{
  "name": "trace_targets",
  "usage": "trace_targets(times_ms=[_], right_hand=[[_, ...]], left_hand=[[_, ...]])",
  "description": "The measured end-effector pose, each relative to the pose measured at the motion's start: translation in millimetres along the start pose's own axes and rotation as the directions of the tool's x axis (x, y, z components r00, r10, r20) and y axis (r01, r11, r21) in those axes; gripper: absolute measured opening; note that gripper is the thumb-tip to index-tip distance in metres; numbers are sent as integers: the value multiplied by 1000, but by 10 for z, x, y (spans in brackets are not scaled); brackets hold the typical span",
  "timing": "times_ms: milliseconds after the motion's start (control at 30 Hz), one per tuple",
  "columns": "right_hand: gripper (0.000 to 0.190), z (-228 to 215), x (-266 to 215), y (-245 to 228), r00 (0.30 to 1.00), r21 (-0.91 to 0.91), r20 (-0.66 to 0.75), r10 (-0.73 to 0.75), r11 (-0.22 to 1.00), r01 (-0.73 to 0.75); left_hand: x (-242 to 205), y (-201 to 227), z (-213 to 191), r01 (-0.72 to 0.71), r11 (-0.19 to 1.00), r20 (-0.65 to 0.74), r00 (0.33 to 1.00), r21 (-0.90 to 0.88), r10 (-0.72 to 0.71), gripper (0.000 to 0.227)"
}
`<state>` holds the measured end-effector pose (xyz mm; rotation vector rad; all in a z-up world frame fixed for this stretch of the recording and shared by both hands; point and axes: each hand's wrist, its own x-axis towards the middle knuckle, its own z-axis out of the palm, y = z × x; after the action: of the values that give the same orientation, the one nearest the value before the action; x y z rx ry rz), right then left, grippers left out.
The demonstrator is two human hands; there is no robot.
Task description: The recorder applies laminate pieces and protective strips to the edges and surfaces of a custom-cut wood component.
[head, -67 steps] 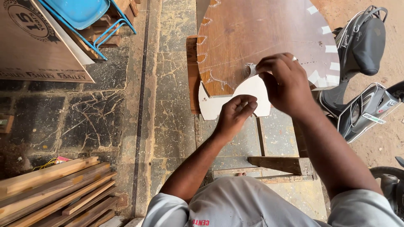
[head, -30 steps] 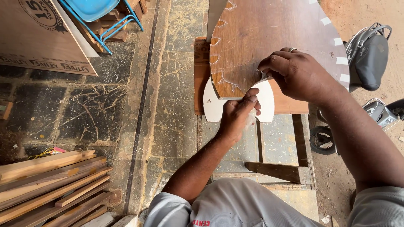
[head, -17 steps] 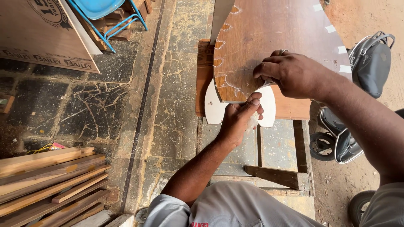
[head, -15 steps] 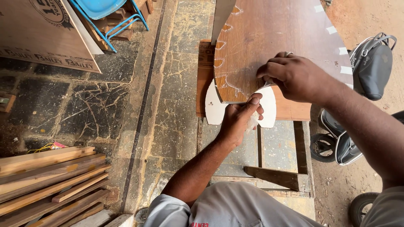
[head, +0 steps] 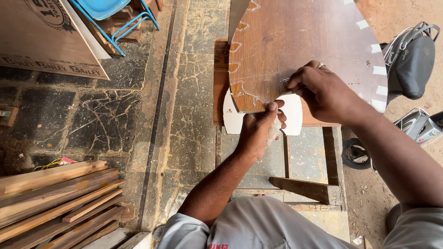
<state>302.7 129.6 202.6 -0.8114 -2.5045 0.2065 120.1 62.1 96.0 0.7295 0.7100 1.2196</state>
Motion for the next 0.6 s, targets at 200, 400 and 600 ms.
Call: trace_targets(times_ms=[200,400,600], right_hand=[[17,-4,-111,-60,973,295,-5,232,930,-221],[25,463,-369,25,966,-189,-256,-46,982,-4],[27,1004,-659,-101,887,-170,-462,19,979,-110]], left_hand=[[7,-4,-10,9,1000,-1,1000,5,-9,52],[27,-32,-3,-26,999,-18,999,27,26,51],[255,-343,-141,-233,963,8,972,137,235,55]])
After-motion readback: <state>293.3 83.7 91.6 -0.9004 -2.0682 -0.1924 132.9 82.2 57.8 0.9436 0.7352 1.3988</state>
